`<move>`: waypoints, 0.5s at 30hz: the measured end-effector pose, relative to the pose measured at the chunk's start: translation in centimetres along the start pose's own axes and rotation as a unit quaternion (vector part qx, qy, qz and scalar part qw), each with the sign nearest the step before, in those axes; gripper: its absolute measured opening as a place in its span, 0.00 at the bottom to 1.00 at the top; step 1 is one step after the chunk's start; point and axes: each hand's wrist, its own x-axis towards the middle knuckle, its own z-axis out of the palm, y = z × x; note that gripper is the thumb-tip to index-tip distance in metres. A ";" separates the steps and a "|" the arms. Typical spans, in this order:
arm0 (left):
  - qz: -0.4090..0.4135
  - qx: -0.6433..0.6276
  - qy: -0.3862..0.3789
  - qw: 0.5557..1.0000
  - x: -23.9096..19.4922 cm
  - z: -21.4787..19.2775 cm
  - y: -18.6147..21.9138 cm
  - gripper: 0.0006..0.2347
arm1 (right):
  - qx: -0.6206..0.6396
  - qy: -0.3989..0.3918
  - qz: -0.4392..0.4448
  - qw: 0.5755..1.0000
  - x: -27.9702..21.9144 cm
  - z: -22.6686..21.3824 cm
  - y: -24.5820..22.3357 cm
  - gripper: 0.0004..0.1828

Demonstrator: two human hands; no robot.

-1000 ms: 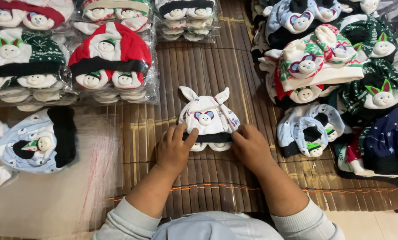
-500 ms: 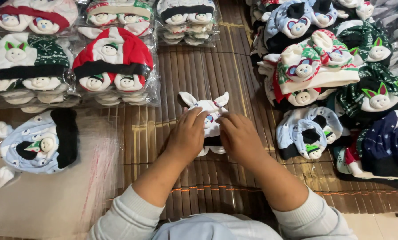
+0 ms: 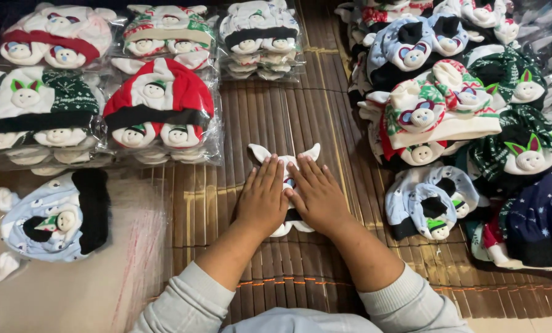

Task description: Packaging knitted hats into individual plastic bags

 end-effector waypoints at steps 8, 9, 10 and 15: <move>-0.016 -0.020 -0.033 0.999 -0.1 0.6 -0.4 0.30 | -0.021 -0.088 0.027 0.995 0.7 0.6 0.4 0.37; -0.015 -0.028 -0.033 0.999 -0.1 0.7 -0.4 0.30 | -0.016 -0.103 0.033 0.994 0.8 0.6 0.4 0.37; -0.016 -0.025 -0.032 0.999 -0.1 0.7 -0.3 0.30 | -0.015 -0.102 0.030 0.994 0.8 0.6 0.5 0.37; -0.014 0.009 0.061 0.998 -0.1 -0.1 0.3 0.28 | -0.018 -0.087 0.028 0.996 0.5 1.0 0.8 0.38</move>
